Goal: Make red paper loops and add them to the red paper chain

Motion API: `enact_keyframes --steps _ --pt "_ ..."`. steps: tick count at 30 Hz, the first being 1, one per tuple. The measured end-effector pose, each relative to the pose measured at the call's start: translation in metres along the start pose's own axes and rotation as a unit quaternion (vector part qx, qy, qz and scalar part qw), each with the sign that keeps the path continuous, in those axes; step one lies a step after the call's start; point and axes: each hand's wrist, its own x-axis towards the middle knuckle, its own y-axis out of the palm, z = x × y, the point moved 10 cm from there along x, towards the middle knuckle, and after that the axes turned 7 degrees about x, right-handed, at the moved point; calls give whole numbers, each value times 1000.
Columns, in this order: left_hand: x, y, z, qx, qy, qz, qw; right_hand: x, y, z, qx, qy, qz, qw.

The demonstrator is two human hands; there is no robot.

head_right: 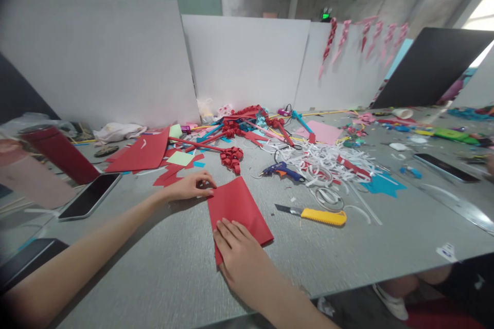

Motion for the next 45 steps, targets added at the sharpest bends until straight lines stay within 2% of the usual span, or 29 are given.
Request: enact_keyframes --steps 4,10,20,26,31,45 --pt "1 2 0 11 2 -21 1000 0 0 0 2 0 -4 1000" --pt "1 4 2 3 9 -17 1000 -3 -3 0 14 -2 -11 1000" --pt "1 3 -2 -1 19 -20 1000 -5 -4 -1 98 51 66 992" --pt "1 2 -2 -1 17 -23 1000 -6 -14 6 124 57 97 986" --pt "2 2 -1 4 13 -29 1000 -11 -25 6 127 46 84 987" --pt "2 2 -2 -1 -1 -27 1000 -16 -20 7 111 44 93 988"
